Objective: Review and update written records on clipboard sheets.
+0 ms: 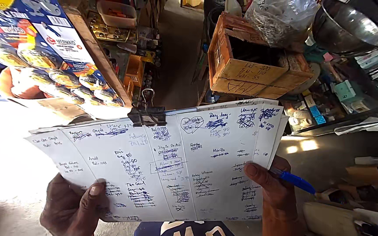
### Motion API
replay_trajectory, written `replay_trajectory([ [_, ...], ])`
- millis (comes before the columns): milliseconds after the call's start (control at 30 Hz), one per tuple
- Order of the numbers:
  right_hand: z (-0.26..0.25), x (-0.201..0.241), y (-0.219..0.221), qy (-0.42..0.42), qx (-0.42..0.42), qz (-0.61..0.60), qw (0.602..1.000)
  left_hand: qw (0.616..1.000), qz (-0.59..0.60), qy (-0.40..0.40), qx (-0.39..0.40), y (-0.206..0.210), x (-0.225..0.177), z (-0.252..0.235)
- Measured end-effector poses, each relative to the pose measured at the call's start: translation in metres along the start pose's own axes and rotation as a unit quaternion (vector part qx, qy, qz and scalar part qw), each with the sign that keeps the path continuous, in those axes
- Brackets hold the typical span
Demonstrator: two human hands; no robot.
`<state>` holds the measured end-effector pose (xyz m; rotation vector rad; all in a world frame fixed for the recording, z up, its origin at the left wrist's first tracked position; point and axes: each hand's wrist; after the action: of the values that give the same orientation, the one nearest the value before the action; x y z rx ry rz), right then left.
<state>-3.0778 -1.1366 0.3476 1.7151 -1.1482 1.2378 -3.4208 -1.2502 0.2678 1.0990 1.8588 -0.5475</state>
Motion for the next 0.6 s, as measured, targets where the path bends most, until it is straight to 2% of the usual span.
replay_trajectory([
  [133, -0.002, 0.0, 0.0, -0.006, 0.01, -0.004, 1.0, 1.0, 0.005, 0.024, -0.017, 0.001, -0.005, -0.002],
  [600, 0.0, -0.002, -0.009, -0.027, -0.01, 0.021, 0.999, 0.999, -0.001, 0.04, 0.007, 0.008, -0.008, -0.011],
])
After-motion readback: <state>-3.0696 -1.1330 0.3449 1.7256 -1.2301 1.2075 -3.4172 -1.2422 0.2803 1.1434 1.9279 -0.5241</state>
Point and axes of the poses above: each hand's wrist, its own z-axis away from the middle knuckle, its own y-axis out of the palm, x = y × z, and after that the axes turned 6 degrees about y, right-handed
